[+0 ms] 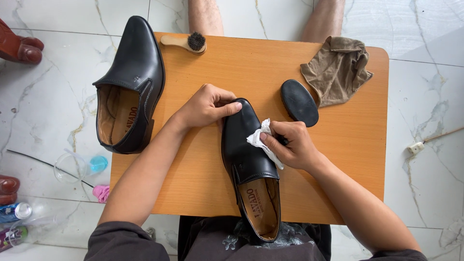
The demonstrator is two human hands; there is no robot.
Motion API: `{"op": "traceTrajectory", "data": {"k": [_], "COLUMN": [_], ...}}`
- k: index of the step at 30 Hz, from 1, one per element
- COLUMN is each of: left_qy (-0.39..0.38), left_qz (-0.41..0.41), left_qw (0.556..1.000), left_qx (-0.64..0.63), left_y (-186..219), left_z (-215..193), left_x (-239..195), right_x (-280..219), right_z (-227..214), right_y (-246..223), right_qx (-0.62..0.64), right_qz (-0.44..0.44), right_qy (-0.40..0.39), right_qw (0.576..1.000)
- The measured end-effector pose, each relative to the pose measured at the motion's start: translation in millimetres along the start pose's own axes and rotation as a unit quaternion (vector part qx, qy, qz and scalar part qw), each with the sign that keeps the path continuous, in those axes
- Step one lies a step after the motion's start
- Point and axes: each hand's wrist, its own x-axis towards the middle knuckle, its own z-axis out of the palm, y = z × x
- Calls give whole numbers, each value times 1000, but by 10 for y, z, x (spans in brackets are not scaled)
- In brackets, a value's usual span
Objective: The person polishes a black leather shoe using a cloth and a shoe polish tin. They apply polish with a cloth, rub it into the leather, and then buff the shoe with a clean tissue to remove excess polish.
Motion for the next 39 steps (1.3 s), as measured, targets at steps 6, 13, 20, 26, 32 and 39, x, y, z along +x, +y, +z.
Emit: {"op": "traceTrajectory", "data": {"k": [6, 13, 20, 26, 32, 39], "left_qy": [19, 18, 2, 19, 32, 6], "left_qz": [14, 33, 24, 20, 30, 19], "left_qw": [1000, 999, 1000, 1000, 999, 1000], "left_qx": [7, 20, 0, 5, 20, -4], "left_y": [147, 149, 278, 268, 193, 233], "left_z": [85, 75, 124, 137, 149, 120], "left_x": [-75, -31, -80, -86, -64, -31], "right_x": [3, 12, 2, -5, 2, 10], "right_z": [-1, 36, 51, 44, 39, 34], "right_y": [12, 19, 68, 98, 87, 74], "right_qx": [1, -6, 10, 17, 11, 19], "right_qz": [4, -6, -6, -2, 2, 13], "right_qy": [-2, 31, 45, 40, 37, 38], "right_qw": [1000, 999, 999, 999, 999, 999]}}
